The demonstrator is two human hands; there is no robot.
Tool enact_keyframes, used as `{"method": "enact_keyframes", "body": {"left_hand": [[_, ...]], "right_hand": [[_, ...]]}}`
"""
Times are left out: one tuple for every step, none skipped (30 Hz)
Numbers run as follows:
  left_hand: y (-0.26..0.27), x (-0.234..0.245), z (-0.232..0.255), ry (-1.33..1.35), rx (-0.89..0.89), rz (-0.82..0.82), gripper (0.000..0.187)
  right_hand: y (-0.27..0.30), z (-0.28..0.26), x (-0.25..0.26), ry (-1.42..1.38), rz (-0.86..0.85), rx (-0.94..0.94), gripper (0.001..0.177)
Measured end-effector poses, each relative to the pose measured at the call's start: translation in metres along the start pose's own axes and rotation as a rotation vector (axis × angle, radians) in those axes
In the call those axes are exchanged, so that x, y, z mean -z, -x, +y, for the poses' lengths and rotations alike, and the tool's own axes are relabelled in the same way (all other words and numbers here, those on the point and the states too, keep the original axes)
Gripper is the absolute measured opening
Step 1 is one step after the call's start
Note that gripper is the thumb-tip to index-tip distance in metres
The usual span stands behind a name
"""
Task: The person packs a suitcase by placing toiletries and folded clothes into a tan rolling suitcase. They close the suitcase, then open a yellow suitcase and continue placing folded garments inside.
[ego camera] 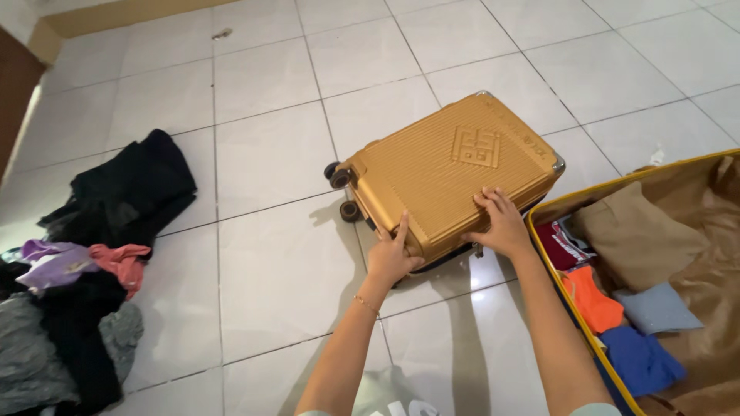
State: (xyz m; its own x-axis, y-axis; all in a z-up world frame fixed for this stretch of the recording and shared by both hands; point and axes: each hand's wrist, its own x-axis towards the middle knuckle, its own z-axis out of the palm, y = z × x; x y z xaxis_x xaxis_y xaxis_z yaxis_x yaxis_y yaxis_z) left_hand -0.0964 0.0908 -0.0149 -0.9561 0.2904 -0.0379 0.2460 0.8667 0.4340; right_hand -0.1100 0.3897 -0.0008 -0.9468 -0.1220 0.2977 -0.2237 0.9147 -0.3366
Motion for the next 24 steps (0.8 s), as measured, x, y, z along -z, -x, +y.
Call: {"method": "enact_keyframes", "body": {"left_hand": [[-0.008, -0.005, 0.003, -0.007, -0.007, 0.002, 0.128], [-0.016, -0.008, 0.006, -0.015, -0.014, 0.005, 0.126], [-0.023, -0.013, 0.010, -0.025, -0.032, 0.025, 0.124], [-0.030, -0.016, 0.014, -0.036, -0.048, 0.047, 0.121], [-0.035, -0.020, 0.018, -0.047, -0.063, 0.070, 0.119], [-0.038, -0.022, 0.021, -0.045, -0.071, 0.086, 0.115], [-0.041, -0.025, 0.025, -0.044, -0.078, 0.102, 0.111], [-0.042, -0.026, 0.028, -0.045, -0.083, 0.118, 0.107], [-0.043, -0.027, 0.032, -0.049, -0.087, 0.153, 0.105], [-0.041, -0.027, 0.035, -0.053, -0.091, 0.187, 0.102], [-0.039, -0.025, 0.036, -0.057, -0.095, 0.221, 0.100], [-0.036, -0.022, 0.035, 0.003, -0.111, 0.266, 0.094], [-0.031, -0.020, 0.034, 0.063, -0.126, 0.310, 0.088], [-0.024, -0.018, 0.030, 0.121, -0.143, 0.354, 0.083], [-0.013, -0.017, 0.024, 0.203, -0.154, 0.422, 0.083], [0.003, -0.019, 0.017, 0.290, -0.168, 0.488, 0.083], [0.019, -0.022, 0.011, 0.376, -0.182, 0.555, 0.084], [0.034, -0.028, 0.008, 0.315, -0.098, 0.570, 0.079], [0.052, -0.036, 0.004, 0.254, -0.014, 0.585, 0.074], [0.069, -0.043, -0.001, 0.261, 0.002, 0.544, 0.073], [0.083, -0.050, -0.007, 0.267, 0.019, 0.503, 0.072], [0.094, -0.057, -0.012, 0.269, 0.043, 0.439, 0.070], [0.103, -0.063, -0.016, 0.269, 0.069, 0.375, 0.069], [0.108, -0.069, -0.019, 0.271, 0.095, 0.308, 0.068]], "right_hand": [[-0.004, 0.008, 0.000, 0.009, 0.006, -0.001, 0.102], [-0.008, 0.016, 0.001, 0.018, 0.012, -0.001, 0.102], [-0.010, 0.023, 0.002, 0.026, 0.018, 0.000, 0.103], [-0.013, 0.029, 0.004, 0.031, 0.019, -0.005, 0.104], [-0.016, 0.034, 0.006, 0.036, 0.020, -0.011, 0.105], [-0.019, 0.037, 0.008, 0.040, 0.021, -0.014, 0.106], [-0.022, 0.038, 0.011, 0.074, 0.009, -0.034, 0.107], [-0.025, 0.037, 0.014, 0.106, -0.004, -0.053, 0.108], [-0.027, 0.034, 0.017, 0.138, -0.016, -0.072, 0.109], [-0.028, 0.027, 0.019, 0.190, -0.048, -0.095, 0.112], [-0.030, 0.017, 0.021, 0.242, -0.081, -0.119, 0.116], [-0.032, 0.005, 0.022, 0.295, -0.112, -0.142, 0.119], [-0.030, -0.010, 0.022, 0.275, -0.140, -0.055, 0.105], [-0.023, -0.027, 0.019, 0.254, -0.165, 0.032, 0.092], [-0.016, -0.046, 0.013, 0.233, -0.188, 0.119, 0.080], [-0.013, -0.066, 0.003, 0.188, -0.145, 0.235, 0.087], [-0.011, -0.086, -0.008, 0.142, -0.103, 0.350, 0.094], [-0.010, -0.102, -0.018, 0.157, -0.105, 0.280, 0.092], [-0.009, -0.115, -0.027, 0.172, -0.107, 0.211, 0.089], [-0.009, -0.122, -0.034, 0.186, -0.105, 0.139, 0.087], [-0.012, -0.126, -0.041, 0.237, -0.072, 0.126, 0.084], [-0.016, -0.128, -0.048, 0.288, -0.041, 0.109, 0.081], [-0.020, -0.129, -0.056, 0.339, -0.010, 0.092, 0.080], [-0.023, -0.125, -0.062, 0.352, -0.010, 0.085, 0.078]]}}
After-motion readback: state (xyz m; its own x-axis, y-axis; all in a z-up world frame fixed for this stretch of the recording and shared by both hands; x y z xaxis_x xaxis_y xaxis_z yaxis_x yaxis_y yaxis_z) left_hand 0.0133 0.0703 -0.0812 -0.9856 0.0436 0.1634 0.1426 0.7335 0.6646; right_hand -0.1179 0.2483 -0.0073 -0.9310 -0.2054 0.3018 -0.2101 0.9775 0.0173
